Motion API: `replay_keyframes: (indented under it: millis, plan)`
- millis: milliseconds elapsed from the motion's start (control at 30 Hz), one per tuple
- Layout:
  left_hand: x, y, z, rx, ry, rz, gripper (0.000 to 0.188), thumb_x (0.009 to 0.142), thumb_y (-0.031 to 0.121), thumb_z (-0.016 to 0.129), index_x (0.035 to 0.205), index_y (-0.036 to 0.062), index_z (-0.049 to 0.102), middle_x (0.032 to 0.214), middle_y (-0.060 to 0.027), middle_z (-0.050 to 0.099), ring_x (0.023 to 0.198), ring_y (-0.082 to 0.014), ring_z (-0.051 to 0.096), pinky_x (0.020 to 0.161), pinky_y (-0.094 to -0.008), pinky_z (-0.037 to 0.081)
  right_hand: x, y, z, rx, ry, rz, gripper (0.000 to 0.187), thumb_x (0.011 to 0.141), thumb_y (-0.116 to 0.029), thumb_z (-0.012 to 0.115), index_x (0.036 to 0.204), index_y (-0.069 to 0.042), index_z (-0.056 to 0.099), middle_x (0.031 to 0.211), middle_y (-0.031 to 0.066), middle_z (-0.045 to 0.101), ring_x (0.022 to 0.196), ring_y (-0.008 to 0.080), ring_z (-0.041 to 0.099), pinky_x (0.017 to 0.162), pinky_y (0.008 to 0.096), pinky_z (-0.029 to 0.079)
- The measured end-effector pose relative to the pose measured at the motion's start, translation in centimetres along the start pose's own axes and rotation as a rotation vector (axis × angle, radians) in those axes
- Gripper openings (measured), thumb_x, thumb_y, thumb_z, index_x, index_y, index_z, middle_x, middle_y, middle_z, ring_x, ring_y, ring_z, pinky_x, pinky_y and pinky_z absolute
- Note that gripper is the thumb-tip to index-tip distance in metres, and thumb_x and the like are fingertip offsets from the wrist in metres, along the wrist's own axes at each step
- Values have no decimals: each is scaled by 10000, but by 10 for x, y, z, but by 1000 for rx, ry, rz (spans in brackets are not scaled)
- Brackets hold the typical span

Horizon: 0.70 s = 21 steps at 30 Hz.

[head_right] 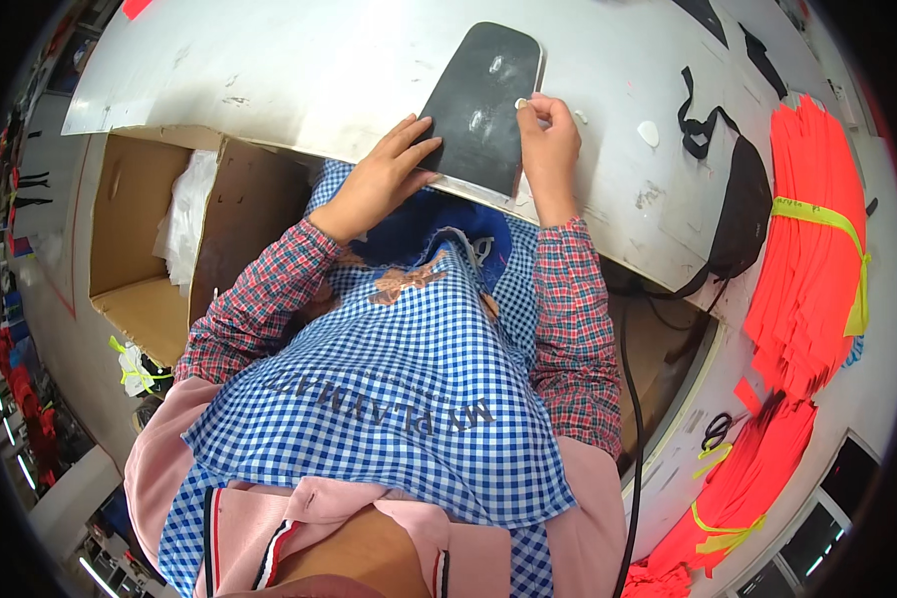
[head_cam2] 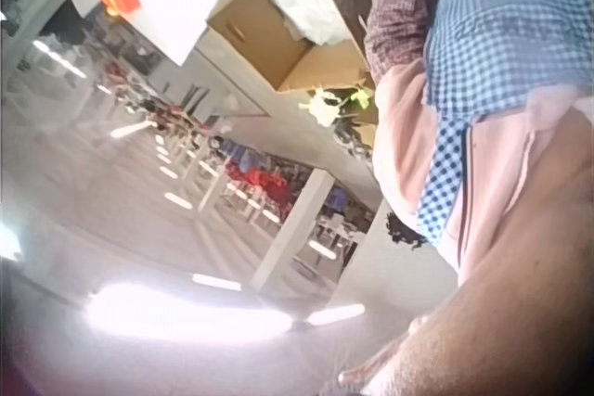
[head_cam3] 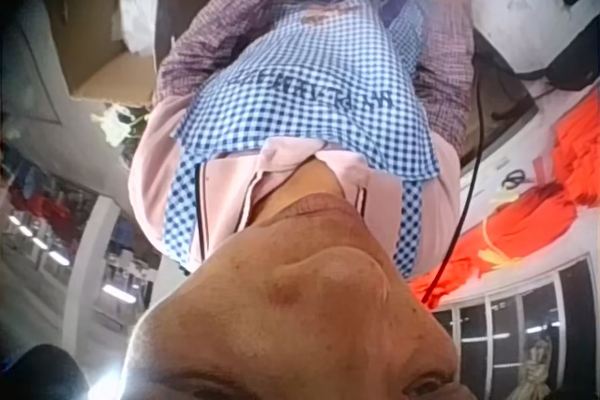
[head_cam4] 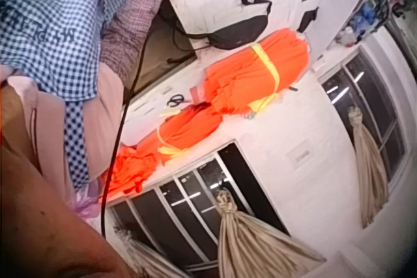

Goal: Applying adhesive patches and trimming material for shoe sole components at a workbench.

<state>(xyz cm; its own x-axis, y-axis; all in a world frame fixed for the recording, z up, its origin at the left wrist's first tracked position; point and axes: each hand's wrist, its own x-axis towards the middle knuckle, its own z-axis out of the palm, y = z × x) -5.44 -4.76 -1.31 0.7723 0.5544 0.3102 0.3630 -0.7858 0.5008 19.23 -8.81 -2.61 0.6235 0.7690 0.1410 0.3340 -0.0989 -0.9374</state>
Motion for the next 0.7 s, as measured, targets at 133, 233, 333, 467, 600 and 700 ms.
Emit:
replay_keyframes:
  millis: [133,233,333,467,600,700]
  plan:
    - [0,-1,-1,-20,-10,3,482,895,191,708,1329,35,567,1481,-188,452,1409,-375,391,1131,-440,399,-2,2,1,-47,11,-15,211,900,-183,695,989,7,670,1149,150,706,893,214,677,814,335,540]
    - [2,-1,-2,-44,1,-5,502,896,219,716,1335,34,558,1486,-209,438,1413,-393,380,1133,-447,390,-4,4,1,-61,18,-25,213,899,-191,696,986,1,671,1128,139,714,866,209,676,801,334,542]
    - [10,-2,-1,-45,41,-14,548,907,296,710,1359,38,539,1504,-228,408,1426,-418,348,1147,-474,355,-6,3,0,-53,36,-24,210,896,-194,699,984,-6,672,1107,128,722,831,196,669,784,329,542]
    - [29,-8,2,33,-1,-23,635,925,435,663,1406,51,505,1539,-231,361,1460,-429,272,1172,-534,267,-14,-4,-2,-58,54,-16,208,896,-195,700,978,-6,671,1085,122,727,771,177,648,744,322,538]
    - [35,-11,5,154,-130,14,696,931,514,620,1444,67,473,1563,-217,333,1480,-420,227,1182,-576,203,-23,-10,-4,-96,49,-30,187,899,-176,695,964,-3,668,1054,117,735,727,161,631,711,313,535]
    - [33,-11,6,161,-126,17,710,931,523,615,1457,72,461,1570,-208,329,1482,-410,233,1182,-582,198,-26,-11,-4,-56,61,-47,169,901,-157,690,945,2,656,1032,113,738,733,150,633,708,307,535]
